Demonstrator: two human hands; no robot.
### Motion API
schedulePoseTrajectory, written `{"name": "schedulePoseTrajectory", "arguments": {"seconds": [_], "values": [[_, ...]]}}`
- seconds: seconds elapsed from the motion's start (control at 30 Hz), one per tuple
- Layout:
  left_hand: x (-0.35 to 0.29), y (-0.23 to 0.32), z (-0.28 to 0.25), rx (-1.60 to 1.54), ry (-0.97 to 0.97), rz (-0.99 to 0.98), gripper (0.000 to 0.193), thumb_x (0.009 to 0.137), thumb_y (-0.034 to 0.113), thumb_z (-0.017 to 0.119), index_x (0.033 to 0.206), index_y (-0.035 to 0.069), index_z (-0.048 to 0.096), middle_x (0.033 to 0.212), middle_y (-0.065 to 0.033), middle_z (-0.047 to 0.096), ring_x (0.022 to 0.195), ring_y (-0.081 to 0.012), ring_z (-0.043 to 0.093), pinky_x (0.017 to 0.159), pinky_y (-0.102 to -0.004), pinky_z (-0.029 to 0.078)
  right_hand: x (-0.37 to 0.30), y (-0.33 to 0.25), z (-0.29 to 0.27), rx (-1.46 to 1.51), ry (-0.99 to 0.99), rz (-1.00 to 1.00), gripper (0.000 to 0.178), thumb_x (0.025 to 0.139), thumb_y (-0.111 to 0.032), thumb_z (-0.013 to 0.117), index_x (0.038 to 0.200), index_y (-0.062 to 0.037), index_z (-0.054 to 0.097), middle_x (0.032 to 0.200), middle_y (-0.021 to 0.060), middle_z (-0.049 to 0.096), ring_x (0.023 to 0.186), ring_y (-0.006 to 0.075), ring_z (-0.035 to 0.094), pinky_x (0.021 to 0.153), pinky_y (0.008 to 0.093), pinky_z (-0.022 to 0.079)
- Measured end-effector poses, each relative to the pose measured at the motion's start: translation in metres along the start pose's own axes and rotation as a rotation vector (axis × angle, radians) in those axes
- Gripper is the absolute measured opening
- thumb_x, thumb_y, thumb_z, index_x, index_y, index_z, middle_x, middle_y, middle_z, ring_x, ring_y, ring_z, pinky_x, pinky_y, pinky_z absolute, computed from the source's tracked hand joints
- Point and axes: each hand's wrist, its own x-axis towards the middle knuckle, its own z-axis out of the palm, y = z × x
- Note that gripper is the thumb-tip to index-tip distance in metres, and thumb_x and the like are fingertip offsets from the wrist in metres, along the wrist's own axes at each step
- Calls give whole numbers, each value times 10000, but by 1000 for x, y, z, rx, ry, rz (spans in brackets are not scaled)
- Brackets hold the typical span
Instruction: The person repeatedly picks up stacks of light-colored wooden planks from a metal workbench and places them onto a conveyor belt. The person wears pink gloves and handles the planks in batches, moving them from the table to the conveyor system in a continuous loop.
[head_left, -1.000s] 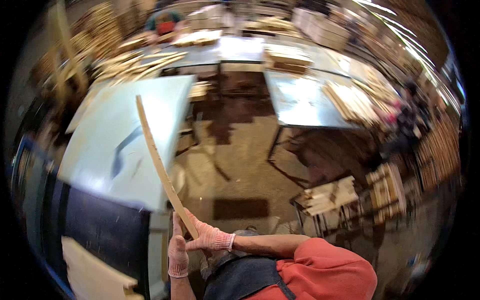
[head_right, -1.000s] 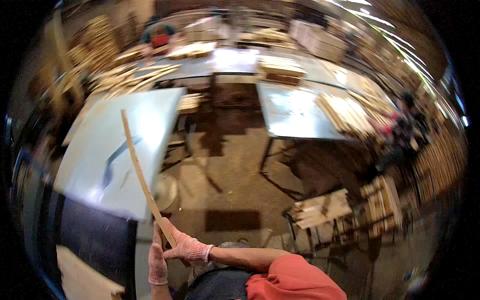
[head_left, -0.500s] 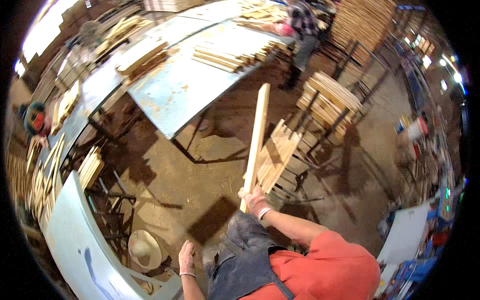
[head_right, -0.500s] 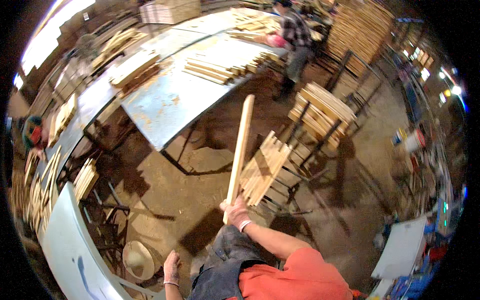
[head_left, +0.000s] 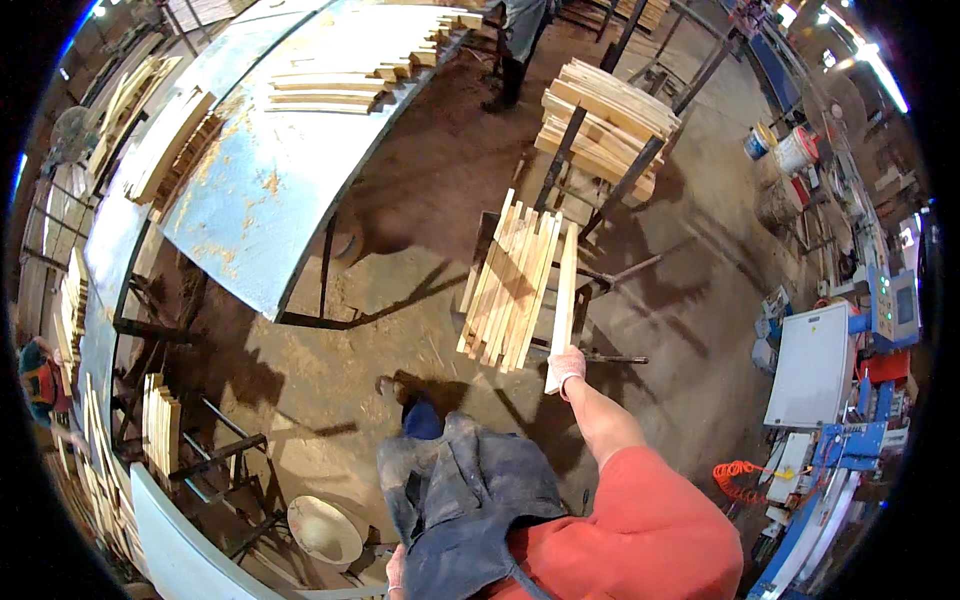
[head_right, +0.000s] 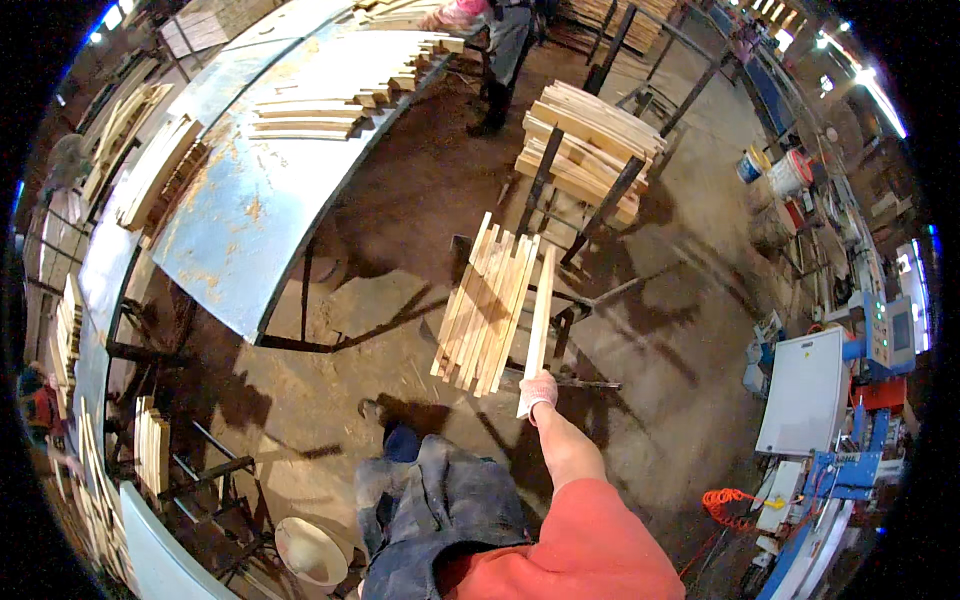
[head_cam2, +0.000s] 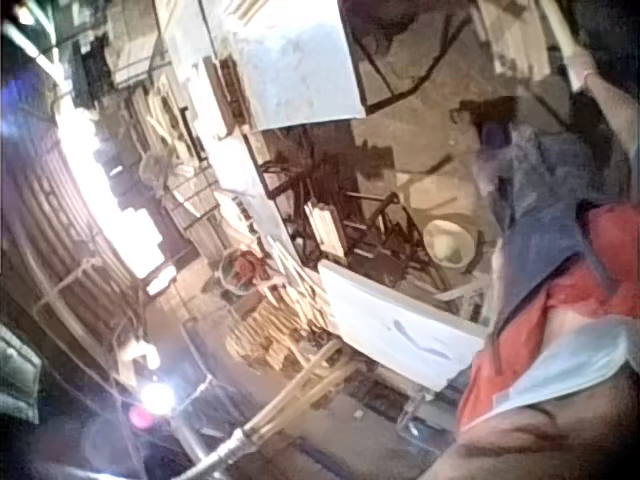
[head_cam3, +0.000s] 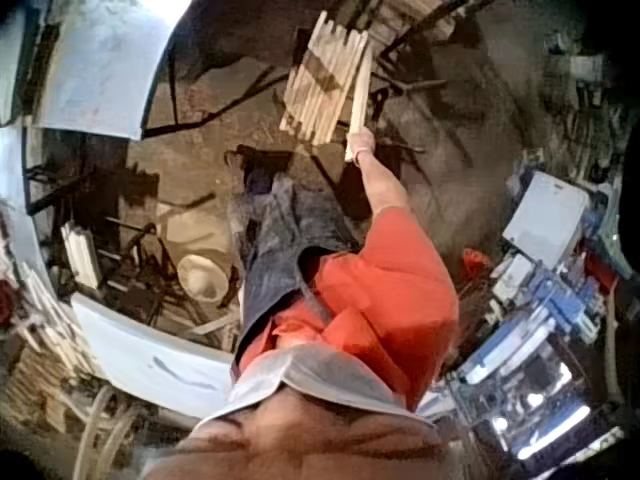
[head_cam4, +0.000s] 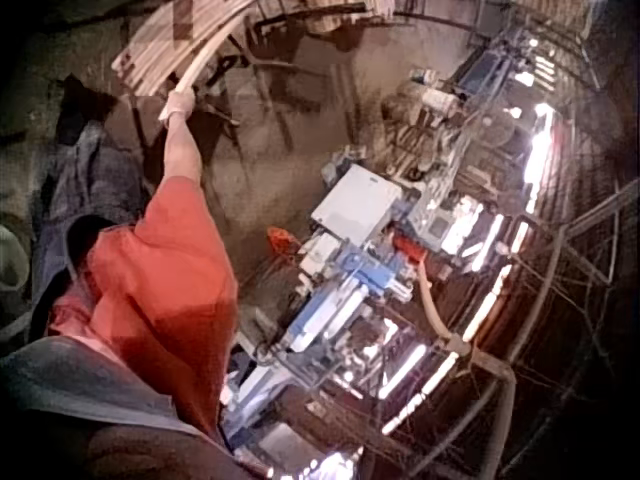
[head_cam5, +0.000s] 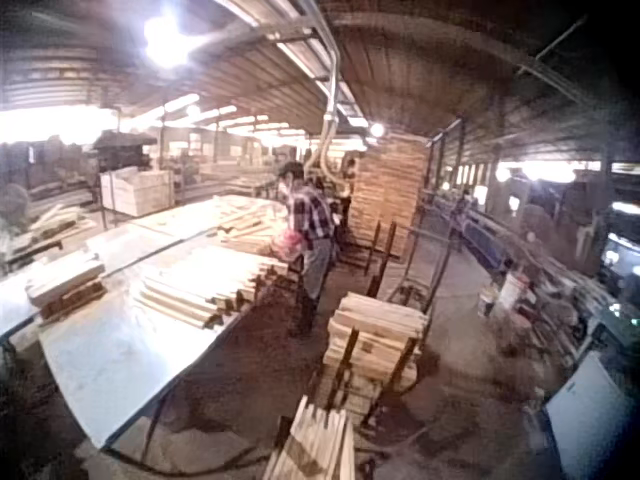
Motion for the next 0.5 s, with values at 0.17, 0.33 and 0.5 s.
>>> {"name": "schedulePoseTrajectory", "arguments": {"seconds": [0.17, 0.33, 0.5], "values": [[26, 44, -60, 122, -84, -13, 301, 1023, 344, 703, 975, 51, 753, 855, -109, 744, 870, -248, 726, 833, -438, 583, -42, -55, 10, -93, -187, -17, 480, 804, -276, 811, 1220, -51, 735, 1202, 228, 768, 1151, 409, 730, 998, 458, 571], [106, 109, -165, 285, -140, 131, 294, 1022, 330, 707, 969, 46, 759, 860, -112, 748, 872, -245, 729, 848, -443, 588, -5, 0, 59, 43, -65, -17, 578, 772, -130, 881, 1301, -55, 659, 1283, 208, 749, 1157, 388, 734, 999, 468, 574], [169, 162, -248, 725, -94, 437, 169, 962, 236, 739, 996, 72, 762, 897, -142, 761, 869, -290, 749, 847, -449, 601, 4, -81, 94, -385, -252, 35, 355, 1063, -158, 579, 1398, -73, 660, 1379, 146, 726, 1191, 382, 697, 1047, 459, 494]]}}
